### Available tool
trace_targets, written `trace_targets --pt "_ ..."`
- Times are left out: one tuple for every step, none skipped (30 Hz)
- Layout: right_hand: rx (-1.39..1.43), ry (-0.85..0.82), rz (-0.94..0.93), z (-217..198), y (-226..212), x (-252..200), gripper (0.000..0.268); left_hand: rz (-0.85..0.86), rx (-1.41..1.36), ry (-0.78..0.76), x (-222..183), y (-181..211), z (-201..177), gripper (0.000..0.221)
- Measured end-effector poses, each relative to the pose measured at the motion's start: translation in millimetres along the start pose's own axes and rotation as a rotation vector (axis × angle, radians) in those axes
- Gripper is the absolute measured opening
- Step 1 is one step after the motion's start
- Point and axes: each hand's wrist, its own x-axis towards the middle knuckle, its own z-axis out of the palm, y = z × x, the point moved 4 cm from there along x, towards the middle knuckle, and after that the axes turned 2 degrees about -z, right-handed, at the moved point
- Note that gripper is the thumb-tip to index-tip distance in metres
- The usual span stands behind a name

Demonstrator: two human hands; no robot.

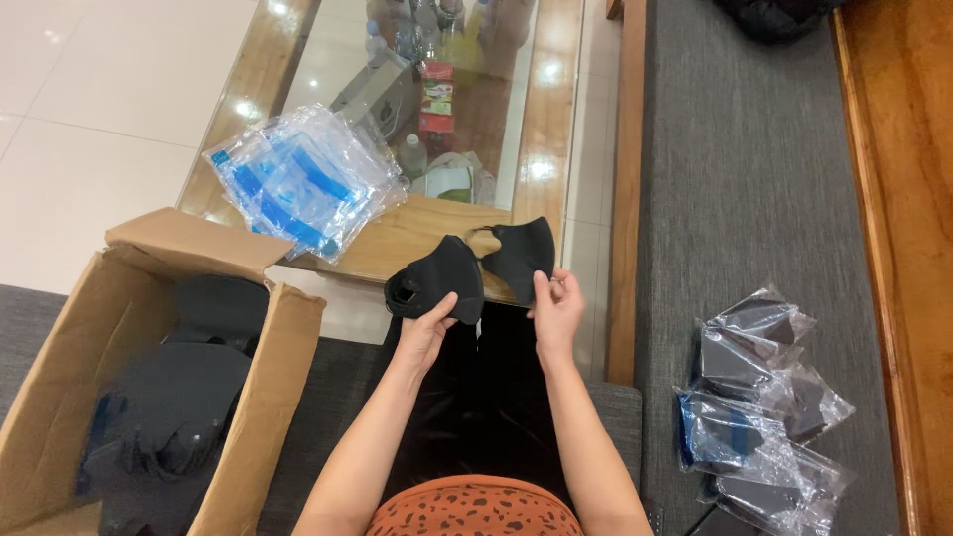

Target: Packaging black face masks into individual plastic bags at a table

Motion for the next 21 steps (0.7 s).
trace_targets --pt "0.001 0.002 -0.001 -2 -13 -1 0.012 0.0 0.0 -0.002 0 0 -1 0.071" --pt "-0.074 -0.001 0.05 -4 -24 -2 0.013 -0.005 -0.01 -0.013 1 1 -1 0.071" --pt "-0.149 -0.006 0.102 -6 -34 -3 0.015 -0.009 -0.021 -0.022 0 1 -3 0.072" --pt "-0.148 -0.006 0.102 -8 -34 0 0.015 -0.008 -0.021 -0.022 3 -1 -4 0.072" --pt "-0.246 -0.017 0.093 -10 -34 3 0.02 0.0 -0.005 -0.025 4 -3 -6 0.072" --pt "-0.344 -0.029 0.084 -12 -34 6 0.024 0.007 0.012 -0.027 6 -5 -8 0.072" --pt "-0.343 -0.029 0.084 -13 -32 7 0.024 0.009 0.013 -0.028 7 -7 -10 0.072" --pt "-0.488 -0.038 0.04 -14 -32 8 0.032 -0.001 0.015 -0.036 8 -9 -12 0.078" --pt "-0.633 -0.046 -0.006 -15 -32 10 0.04 -0.011 0.018 -0.046 11 -12 -12 0.084" --pt "-0.631 -0.045 -0.007 -16 -41 3 0.04 -0.01 0.019 -0.048 9 -10 -12 0.084" --pt "-0.769 -0.036 -0.054 -16 -51 -2 0.047 -0.009 0.022 -0.042 9 -10 -11 0.083" --pt "-0.906 -0.027 -0.101 -15 -62 -8 0.053 -0.007 0.026 -0.037 8 -9 -11 0.083" --pt "-0.907 -0.026 -0.102 -14 -58 -13 0.053 -0.007 0.025 -0.038 8 -10 -11 0.083" --pt "-0.934 -0.002 -0.3 -10 -61 -19 0.049 -0.014 0.028 -0.039 9 -12 -12 0.085" --pt "-0.953 0.024 -0.504 -4 -64 -24 0.044 -0.017 0.029 -0.042 11 -12 -10 0.086" --pt "-0.951 0.027 -0.511 -4 -61 -26 0.044 -0.012 0.026 -0.046 11 -15 -12 0.086" --pt "-0.989 -0.009 -0.58 0 -60 -28 0.041 -0.009 0.029 -0.036 13 -17 -13 0.088" --pt "-1.026 -0.044 -0.65 4 -58 -30 0.037 -0.007 0.032 -0.025 14 -18 -14 0.089" --pt "-1.019 -0.045 -0.664 7 -58 -33 0.037 0.007 0.026 -0.028 16 -18 -15 0.089" --pt "-0.966 -0.086 -0.592 9 -56 -34 0.039 -0.003 0.017 -0.031 17 -19 -16 0.091" --pt "-0.914 -0.127 -0.517 11 -52 -37 0.04 -0.016 0.011 -0.033 18 -21 -18 0.093"
